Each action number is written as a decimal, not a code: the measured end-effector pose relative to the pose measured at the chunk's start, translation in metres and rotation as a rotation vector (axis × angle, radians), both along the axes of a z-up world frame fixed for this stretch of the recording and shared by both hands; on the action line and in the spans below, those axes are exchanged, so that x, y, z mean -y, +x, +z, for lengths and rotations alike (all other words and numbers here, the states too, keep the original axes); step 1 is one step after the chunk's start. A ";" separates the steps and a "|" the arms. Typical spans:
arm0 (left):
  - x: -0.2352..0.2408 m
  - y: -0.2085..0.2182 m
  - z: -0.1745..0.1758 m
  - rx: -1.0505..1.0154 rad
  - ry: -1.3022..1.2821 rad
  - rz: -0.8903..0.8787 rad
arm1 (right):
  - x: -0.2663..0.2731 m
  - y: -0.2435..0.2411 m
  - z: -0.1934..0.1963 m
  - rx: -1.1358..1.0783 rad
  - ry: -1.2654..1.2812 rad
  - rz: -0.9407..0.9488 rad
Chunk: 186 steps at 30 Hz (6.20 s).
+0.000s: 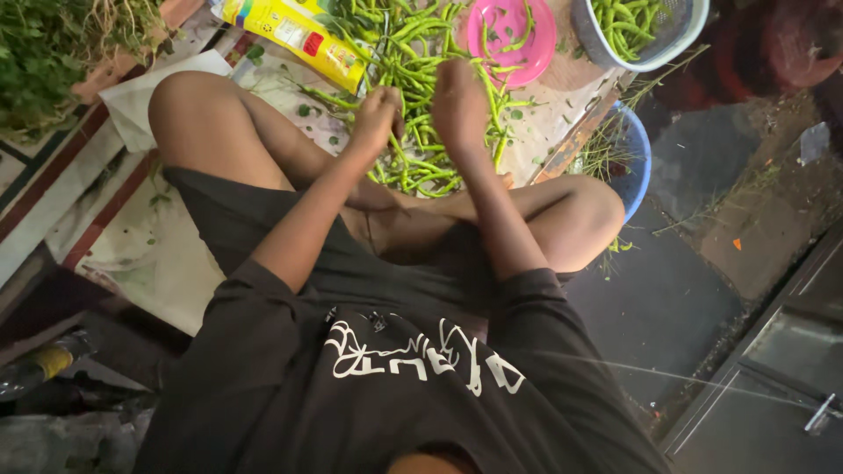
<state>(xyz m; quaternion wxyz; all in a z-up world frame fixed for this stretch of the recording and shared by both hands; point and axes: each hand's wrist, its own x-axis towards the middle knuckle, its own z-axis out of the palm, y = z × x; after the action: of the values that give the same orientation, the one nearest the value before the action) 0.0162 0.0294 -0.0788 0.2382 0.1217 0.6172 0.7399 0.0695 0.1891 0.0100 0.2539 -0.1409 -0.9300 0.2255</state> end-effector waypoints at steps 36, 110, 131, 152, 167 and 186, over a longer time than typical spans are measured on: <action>0.020 0.007 0.069 -0.181 -0.221 -0.845 | -0.022 0.049 0.098 0.597 -0.319 0.604; 0.023 -0.003 0.100 -0.524 -0.407 -0.497 | -0.014 0.043 0.080 0.102 -0.219 0.535; 0.006 -0.015 0.114 -0.030 0.013 -0.642 | -0.053 0.024 0.069 0.432 -1.127 0.652; 0.012 -0.020 0.101 -0.562 -0.164 -0.290 | -0.028 0.016 0.043 0.267 -1.001 0.394; 0.022 -0.009 0.103 -0.535 -0.227 -0.468 | -0.040 0.032 0.052 0.454 -1.307 0.555; 0.027 -0.010 0.107 -0.590 -0.288 -0.443 | -0.039 0.035 0.074 -0.010 -0.293 0.514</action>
<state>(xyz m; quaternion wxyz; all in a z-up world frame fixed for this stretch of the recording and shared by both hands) 0.0062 0.0027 0.0282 0.2191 0.4248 0.7155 0.5095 0.1048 0.2278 0.0844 0.1698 0.0653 -0.8914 0.4151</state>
